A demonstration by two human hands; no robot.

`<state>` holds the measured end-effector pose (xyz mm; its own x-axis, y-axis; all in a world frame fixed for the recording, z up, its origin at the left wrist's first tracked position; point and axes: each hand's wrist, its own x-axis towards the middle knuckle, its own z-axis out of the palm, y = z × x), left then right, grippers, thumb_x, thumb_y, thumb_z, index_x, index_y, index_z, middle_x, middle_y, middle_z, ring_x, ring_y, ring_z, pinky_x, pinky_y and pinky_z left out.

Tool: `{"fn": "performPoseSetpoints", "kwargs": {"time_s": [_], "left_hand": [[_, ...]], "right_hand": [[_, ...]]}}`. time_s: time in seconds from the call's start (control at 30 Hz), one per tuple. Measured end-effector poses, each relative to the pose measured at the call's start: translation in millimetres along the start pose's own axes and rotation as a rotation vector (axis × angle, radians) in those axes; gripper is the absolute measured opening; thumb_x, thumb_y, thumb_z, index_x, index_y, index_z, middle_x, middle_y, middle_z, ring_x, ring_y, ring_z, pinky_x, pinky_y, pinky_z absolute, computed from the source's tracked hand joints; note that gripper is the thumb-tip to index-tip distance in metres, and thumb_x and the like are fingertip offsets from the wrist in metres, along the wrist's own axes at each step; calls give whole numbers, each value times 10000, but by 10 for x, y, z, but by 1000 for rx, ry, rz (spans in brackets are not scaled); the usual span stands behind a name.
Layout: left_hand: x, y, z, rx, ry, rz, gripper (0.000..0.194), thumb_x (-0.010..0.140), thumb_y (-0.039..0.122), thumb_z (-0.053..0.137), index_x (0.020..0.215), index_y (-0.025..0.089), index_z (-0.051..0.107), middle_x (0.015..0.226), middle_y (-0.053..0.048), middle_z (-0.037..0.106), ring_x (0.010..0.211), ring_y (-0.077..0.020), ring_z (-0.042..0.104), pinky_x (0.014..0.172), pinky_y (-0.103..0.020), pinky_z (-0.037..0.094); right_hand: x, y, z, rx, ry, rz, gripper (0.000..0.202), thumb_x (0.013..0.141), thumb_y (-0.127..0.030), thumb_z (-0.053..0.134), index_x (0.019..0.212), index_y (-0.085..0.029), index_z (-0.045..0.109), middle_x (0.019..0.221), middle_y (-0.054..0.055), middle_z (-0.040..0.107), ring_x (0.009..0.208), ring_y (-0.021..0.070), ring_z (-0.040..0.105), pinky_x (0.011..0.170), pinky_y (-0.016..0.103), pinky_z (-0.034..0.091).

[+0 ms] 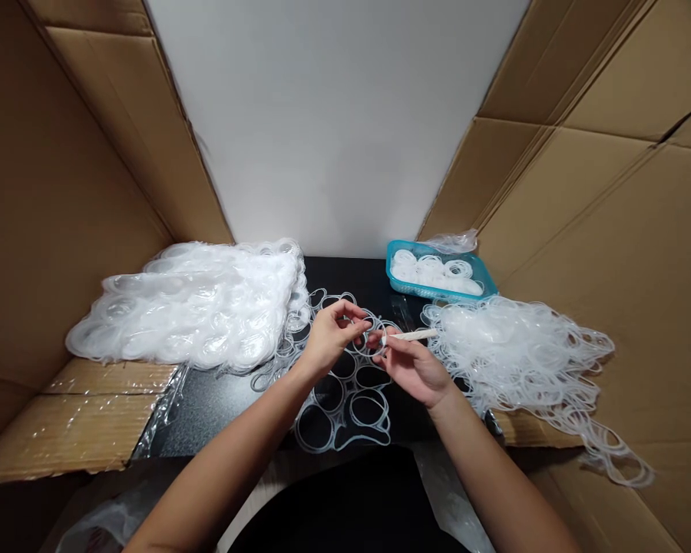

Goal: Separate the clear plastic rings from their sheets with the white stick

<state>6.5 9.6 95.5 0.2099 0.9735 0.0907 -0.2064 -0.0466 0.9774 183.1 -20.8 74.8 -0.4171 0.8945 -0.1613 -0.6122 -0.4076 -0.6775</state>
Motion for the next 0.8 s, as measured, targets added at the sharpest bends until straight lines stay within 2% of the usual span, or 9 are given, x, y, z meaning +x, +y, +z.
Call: {"fn": "performPoseSetpoints", "kwargs": {"time_s": [0.1, 0.2, 0.3, 0.37, 0.43, 0.5, 0.57, 0.67, 0.8], "left_hand": [[13, -30, 8, 12, 12, -9, 277, 718, 328, 810, 786, 145, 613, 743, 21, 618, 498, -50, 530, 485, -185, 410], [46, -91, 17, 16, 44, -10, 286, 719, 347, 802, 771, 150, 602, 700, 31, 600, 492, -53, 509, 472, -180, 389], [71, -150, 39, 77, 36, -4, 267, 740, 343, 781, 776, 153, 597, 702, 25, 599, 516, -68, 517, 476, -186, 395], [57, -187, 57, 136, -18, 4, 243, 781, 351, 745, 798, 158, 599, 721, 15, 610, 537, -86, 533, 490, -202, 419], [-5, -235, 65, 272, -75, 54, 196, 852, 352, 680, 847, 165, 624, 752, -1, 631, 592, -112, 565, 549, -230, 463], [-127, -312, 62, 513, -99, 155, 162, 932, 321, 583, 924, 175, 655, 840, -31, 659, 729, -153, 620, 682, -279, 512], [-298, -430, 57, 811, -131, 260, 184, 968, 280, 524, 1041, 179, 659, 1002, -75, 674, 922, -203, 645, 837, -344, 520], [-555, -646, 71, 1183, -245, 335, 342, 937, 304, 595, 1242, 149, 585, 1272, -150, 620, 1202, -289, 579, 1007, -432, 468], [-715, -839, 109, 1387, -265, 366, 499, 929, 371, 622, 1351, 128, 511, 1414, -167, 547, 1354, -324, 467, 1079, -449, 410]], "right_hand": [[1, -1, -31, 112, -8, 20, 143, 782, -202, 731, 757, -208, 590, 1007, 21, 698, 1000, 151, 641, 728, 218, 544], [-47, 6, -17, 188, -109, 24, 187, 750, -226, 723, 719, -203, 540, 1126, 40, 683, 1098, 190, 623, 734, 246, 555], [-118, 19, 46, 207, -191, -34, 213, 731, -241, 720, 699, -203, 512, 1123, 39, 669, 1105, 206, 610, 712, 262, 551], [-163, -3, 90, 215, -208, -81, 227, 734, -264, 729, 693, -212, 512, 1037, 26, 666, 948, 170, 626, 594, 217, 506], [-191, -65, 100, 167, -178, -131, 216, 755, -290, 736, 710, -227, 535, 956, 11, 657, 674, 110, 546, 455, 183, 391], [-187, -142, 49, -1, -69, -191, 193, 788, -304, 731, 735, -235, 558, 951, 6, 666, 508, 78, 369, 400, 198, 295], [-142, -185, -71, -273, 110, -259, 196, 803, -310, 733, 729, -228, 570, 994, 14, 688, 487, 74, 306, 419, 222, 286], [-38, -105, -316, -715, 272, -277, 200, 782, -345, 742, 704, -217, 610, 960, 34, 710, 588, 114, 469, 526, 251, 388], [23, 135, -541, -1118, 214, -233, 144, 800, -362, 679, 736, -233, 665, 878, 24, 708, 771, 192, 595, 741, 333, 472]]}}
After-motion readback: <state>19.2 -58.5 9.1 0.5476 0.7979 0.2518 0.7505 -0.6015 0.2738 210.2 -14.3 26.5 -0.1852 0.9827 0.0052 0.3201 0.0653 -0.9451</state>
